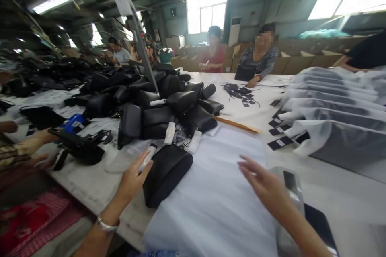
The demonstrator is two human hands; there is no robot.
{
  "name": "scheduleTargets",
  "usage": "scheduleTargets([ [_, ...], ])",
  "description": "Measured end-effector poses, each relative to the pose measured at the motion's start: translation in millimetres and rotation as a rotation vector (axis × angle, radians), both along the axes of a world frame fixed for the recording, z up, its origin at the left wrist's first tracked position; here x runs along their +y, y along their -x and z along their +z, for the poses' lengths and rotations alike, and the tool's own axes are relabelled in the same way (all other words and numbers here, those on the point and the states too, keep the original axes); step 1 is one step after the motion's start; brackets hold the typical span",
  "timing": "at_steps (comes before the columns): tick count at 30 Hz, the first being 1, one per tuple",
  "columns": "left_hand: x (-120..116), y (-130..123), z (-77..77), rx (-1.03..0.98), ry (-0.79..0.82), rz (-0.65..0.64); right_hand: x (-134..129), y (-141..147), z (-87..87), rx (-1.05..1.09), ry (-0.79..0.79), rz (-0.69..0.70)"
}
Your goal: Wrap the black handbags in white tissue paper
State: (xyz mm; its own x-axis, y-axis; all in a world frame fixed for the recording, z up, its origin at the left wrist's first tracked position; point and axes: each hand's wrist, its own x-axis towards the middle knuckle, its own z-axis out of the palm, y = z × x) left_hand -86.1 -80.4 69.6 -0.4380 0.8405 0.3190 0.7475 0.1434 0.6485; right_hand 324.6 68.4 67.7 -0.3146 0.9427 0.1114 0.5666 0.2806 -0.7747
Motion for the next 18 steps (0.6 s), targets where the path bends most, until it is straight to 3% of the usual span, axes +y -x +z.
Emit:
scheduleTargets([
  [3, -12, 0, -21.4, -0.085, 0.111, -0.067, -39, 93, -12.8, 0.33, 0.403, 0.183],
  [6, -21, -10, -38.1, -0.03, 0.123, -0.085, -66, 164, -22.6, 0.609, 0.662, 0.082],
  [8, -25, -15, -46.9, 0.037, 0.09, -0.079, -77, 195, -23.8, 0.748, 0.751, 0.0],
  [11, -29, -17, -57.1, 0.106, 0.034, -0.064, -85, 222, -21.6, 0.797, 0.764, -0.086],
  [18, -34, -11, -68.2, 0.167, -0.057, -0.068, -81, 253, -25.6, 0.704, 0.693, -0.201],
])
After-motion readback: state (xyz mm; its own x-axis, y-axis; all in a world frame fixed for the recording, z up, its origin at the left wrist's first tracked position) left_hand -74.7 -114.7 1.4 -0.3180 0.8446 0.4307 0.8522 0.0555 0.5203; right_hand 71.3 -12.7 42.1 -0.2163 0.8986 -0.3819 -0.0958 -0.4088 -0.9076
